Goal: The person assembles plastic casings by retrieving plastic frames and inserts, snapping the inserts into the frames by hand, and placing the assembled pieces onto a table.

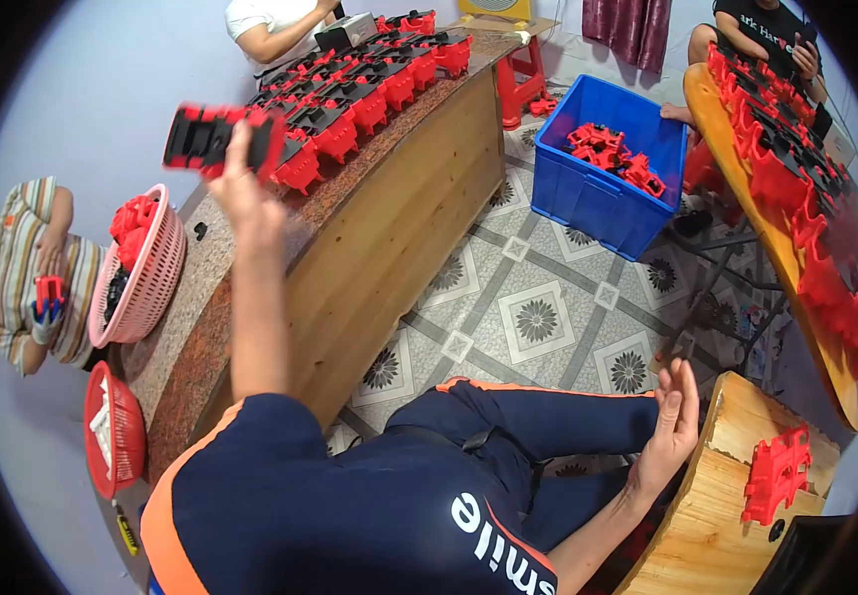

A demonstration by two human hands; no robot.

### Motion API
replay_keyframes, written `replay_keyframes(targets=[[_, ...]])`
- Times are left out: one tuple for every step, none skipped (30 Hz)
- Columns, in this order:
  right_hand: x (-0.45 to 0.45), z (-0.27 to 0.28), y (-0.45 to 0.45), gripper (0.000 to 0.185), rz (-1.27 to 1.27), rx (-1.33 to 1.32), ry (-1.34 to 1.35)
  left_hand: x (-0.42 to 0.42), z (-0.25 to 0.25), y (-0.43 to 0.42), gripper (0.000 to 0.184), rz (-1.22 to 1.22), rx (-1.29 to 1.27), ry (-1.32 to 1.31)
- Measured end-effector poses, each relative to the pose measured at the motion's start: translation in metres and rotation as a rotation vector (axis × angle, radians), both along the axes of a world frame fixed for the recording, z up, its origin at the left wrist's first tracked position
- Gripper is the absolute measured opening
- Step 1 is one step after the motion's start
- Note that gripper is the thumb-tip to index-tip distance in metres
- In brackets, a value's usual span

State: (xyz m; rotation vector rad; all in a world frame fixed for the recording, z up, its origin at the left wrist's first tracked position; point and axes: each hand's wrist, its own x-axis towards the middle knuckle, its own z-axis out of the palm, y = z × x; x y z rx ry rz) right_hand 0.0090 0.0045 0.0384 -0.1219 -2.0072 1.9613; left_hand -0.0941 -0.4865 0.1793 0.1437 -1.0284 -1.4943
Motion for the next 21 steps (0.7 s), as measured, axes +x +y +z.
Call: replay_keyframes(targets=[[0.004, -0.012, 0.004, 0.041, -0.009, -0.016, -0.030, 0.012, -0.012, -0.044, 0.030, 0.005, -0.019, -0.113], [0.008, -0.022, 0.007, 0.038, -0.019, -0.029, -0.064, 0.023, -0.026, -0.085, 0.031, 0.009, -0.035, -0.230], [0.013, -0.026, 0.005, 0.036, -0.046, -0.040, -0.082, 0.029, -0.051, -0.135, 0.030, -0.110, 0.074, -0.364], [0.016, -0.030, 0.003, 0.036, -0.047, -0.041, -0.095, 0.033, -0.057, -0.149, 0.029, -0.228, 0.188, -0.497], [0.019, -0.033, 0.002, 0.035, -0.041, -0.045, -0.097, 0.034, -0.067, -0.161, 0.030, -0.309, 0.306, -0.626], [0.022, -0.035, 0.001, 0.035, -0.036, -0.049, -0.098, 0.038, -0.062, -0.155, 0.032, -0.390, 0.425, -0.751], [0.024, -0.038, 0.001, 0.034, -0.046, -0.057, -0.097, 0.037, -0.056, -0.150, 0.033, -0.360, 0.438, -0.866], [0.028, -0.039, 0.001, 0.034, -0.053, -0.057, -0.101, 0.033, -0.057, -0.152, 0.033, -0.366, 0.436, -0.872], [0.031, -0.038, 0.000, 0.034, -0.053, -0.047, -0.093, 0.029, -0.057, -0.155, 0.036, -0.401, 0.455, -0.868], [0.034, -0.037, -0.001, 0.034, -0.059, -0.039, -0.083, 0.024, -0.056, -0.157, 0.039, -0.441, 0.470, -0.862], [0.037, -0.032, -0.006, 0.032, -0.098, -0.055, -0.079, 0.025, -0.050, -0.149, 0.040, -0.487, 0.494, -0.822], [0.040, -0.037, -0.005, 0.031, -0.115, -0.073, -0.076, 0.030, -0.043, -0.137, 0.040, -0.427, 0.532, -0.813], [0.044, -0.035, -0.010, 0.029, -0.134, -0.065, -0.080, 0.032, -0.052, -0.146, 0.041, -0.487, 0.456, -0.656], [0.048, -0.037, -0.013, 0.027, -0.142, -0.068, -0.073, 0.033, -0.060, -0.153, 0.042, -0.558, 0.388, -0.491], [0.051, -0.035, -0.017, 0.025, -0.150, -0.076, -0.115, 0.033, -0.056, -0.139, 0.048, -0.335, 0.127, -0.371], [0.052, -0.044, -0.020, 0.024, -0.155, -0.070, -0.109, 0.038, -0.051, -0.100, 0.054, 0.178, -0.392, -0.394], [0.057, -0.052, -0.025, 0.025, -0.153, -0.041, -0.122, 0.042, -0.041, -0.051, 0.061, 0.682, -0.760, -0.327], [0.059, -0.063, -0.030, 0.026, -0.182, 0.093, -0.222, 0.046, -0.046, -0.014, 0.068, 0.847, -0.874, -0.195], [0.064, -0.072, -0.034, 0.026, -0.172, 0.257, -0.159, 0.046, -0.045, 0.063, 0.064, 0.662, -1.090, -0.092], [0.065, -0.086, -0.040, 0.029, -0.144, 0.352, -0.139, 0.048, -0.062, 0.126, 0.055, 0.268, -1.117, -0.099], [0.067, -0.108, -0.044, 0.030, -0.113, 0.393, -0.112, 0.044, -0.086, 0.174, 0.052, -0.341, -1.194, -0.077]])
